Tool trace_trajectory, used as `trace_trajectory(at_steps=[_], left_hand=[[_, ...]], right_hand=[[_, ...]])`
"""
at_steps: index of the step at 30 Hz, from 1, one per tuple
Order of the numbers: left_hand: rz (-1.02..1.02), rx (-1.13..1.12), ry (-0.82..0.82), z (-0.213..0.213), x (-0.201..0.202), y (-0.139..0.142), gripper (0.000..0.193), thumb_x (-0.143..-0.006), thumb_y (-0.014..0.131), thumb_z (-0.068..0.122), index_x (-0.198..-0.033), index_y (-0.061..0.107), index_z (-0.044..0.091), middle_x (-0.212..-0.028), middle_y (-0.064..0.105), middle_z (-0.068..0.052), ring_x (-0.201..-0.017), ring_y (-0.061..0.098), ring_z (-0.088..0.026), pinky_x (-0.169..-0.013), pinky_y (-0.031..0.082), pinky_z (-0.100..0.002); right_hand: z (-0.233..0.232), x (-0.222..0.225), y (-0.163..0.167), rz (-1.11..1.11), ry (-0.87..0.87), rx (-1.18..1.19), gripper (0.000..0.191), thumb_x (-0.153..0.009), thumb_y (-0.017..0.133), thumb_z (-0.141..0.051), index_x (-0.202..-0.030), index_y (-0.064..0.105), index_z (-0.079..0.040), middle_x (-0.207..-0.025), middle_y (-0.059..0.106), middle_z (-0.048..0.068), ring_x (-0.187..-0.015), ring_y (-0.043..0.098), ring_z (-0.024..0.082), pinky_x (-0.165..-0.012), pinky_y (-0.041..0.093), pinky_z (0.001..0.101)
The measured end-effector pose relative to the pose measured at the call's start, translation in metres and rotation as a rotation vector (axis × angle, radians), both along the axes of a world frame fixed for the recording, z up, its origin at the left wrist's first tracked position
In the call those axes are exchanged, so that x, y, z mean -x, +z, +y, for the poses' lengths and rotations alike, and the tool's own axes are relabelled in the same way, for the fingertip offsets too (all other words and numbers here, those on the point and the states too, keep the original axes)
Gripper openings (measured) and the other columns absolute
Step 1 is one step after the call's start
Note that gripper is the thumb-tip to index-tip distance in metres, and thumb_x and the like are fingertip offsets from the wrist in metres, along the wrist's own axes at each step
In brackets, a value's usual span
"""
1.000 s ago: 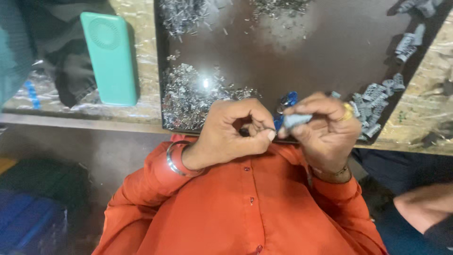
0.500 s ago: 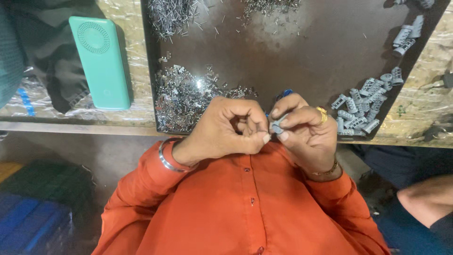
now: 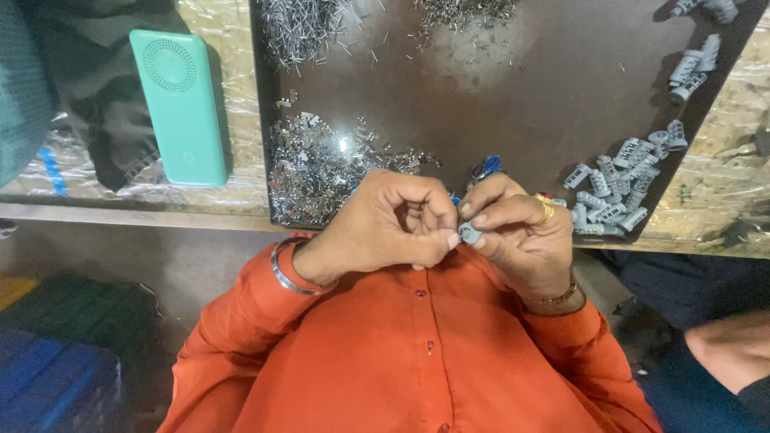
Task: The person repeatedly picks small white plastic pieces and blue caps from a tray, inserts a metal pin into each white piece, and then presses a blue cap onto the pin. The assembled units are placed back on the tray. The person continues this cycle throughout the clip.
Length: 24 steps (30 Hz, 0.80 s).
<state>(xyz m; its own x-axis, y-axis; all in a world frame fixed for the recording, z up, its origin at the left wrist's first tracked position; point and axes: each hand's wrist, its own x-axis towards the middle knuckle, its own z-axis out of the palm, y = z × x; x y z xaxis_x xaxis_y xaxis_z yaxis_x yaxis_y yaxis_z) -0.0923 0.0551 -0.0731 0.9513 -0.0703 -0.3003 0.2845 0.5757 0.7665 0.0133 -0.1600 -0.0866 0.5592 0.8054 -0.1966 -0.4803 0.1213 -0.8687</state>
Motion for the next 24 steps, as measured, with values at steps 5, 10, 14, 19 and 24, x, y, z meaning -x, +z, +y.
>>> trace_trajectory(at_steps=[5,10,14,19,24], left_hand=[[-0.052,-0.041,0.037,-0.001,0.002,-0.002,0.007,-0.095,0.074,0.003,-0.09,0.069,0.004,-0.076,0.069,0.002,-0.065,0.065,-0.002,-0.058,0.051,-0.017],[-0.011,-0.016,0.006,-0.001,0.002,-0.004,0.008,-0.095,0.074,0.003,-0.089,0.068,0.004,-0.075,0.068,0.001,-0.063,0.064,-0.002,-0.057,0.05,-0.017],[0.024,-0.024,-0.029,0.001,-0.001,0.001,0.008,-0.092,0.074,0.002,-0.087,0.068,0.003,-0.071,0.068,0.002,-0.059,0.062,-0.001,-0.053,0.048,-0.017],[-0.323,-0.933,0.195,0.006,-0.008,0.018,0.014,-0.088,0.081,0.007,-0.091,0.069,0.001,-0.08,0.068,-0.004,-0.074,0.065,-0.012,-0.064,0.055,-0.028],[-0.466,-0.824,0.237,0.013,-0.012,0.026,0.013,-0.095,0.078,0.002,-0.104,0.069,0.001,-0.107,0.069,-0.009,-0.097,0.071,-0.019,-0.081,0.06,-0.033]], right_hand=[[-0.002,0.006,-0.007,0.045,-0.044,-0.068,0.019,-0.094,0.076,0.007,-0.11,0.074,-0.002,-0.115,0.067,0.014,-0.102,0.066,0.017,-0.093,0.057,0.0285],[-0.006,0.009,-0.012,-0.009,-0.058,-0.044,0.019,-0.094,0.076,0.007,-0.11,0.074,-0.002,-0.117,0.068,0.015,-0.096,0.067,0.015,-0.085,0.058,0.026],[0.002,0.004,-0.002,-0.232,-0.007,0.059,0.017,-0.091,0.078,0.006,-0.105,0.074,-0.002,-0.108,0.071,0.014,-0.093,0.068,0.014,-0.082,0.058,0.0245],[0.036,-0.024,0.041,-0.871,0.102,0.158,0.017,-0.085,0.078,0.009,-0.097,0.07,0.0,-0.098,0.072,0.012,-0.095,0.071,0.021,-0.083,0.058,0.0303],[0.083,-0.047,0.086,-1.633,0.008,0.045,0.021,-0.078,0.081,0.014,-0.092,0.072,0.002,-0.091,0.074,0.015,-0.08,0.071,0.026,-0.067,0.059,0.0317]])
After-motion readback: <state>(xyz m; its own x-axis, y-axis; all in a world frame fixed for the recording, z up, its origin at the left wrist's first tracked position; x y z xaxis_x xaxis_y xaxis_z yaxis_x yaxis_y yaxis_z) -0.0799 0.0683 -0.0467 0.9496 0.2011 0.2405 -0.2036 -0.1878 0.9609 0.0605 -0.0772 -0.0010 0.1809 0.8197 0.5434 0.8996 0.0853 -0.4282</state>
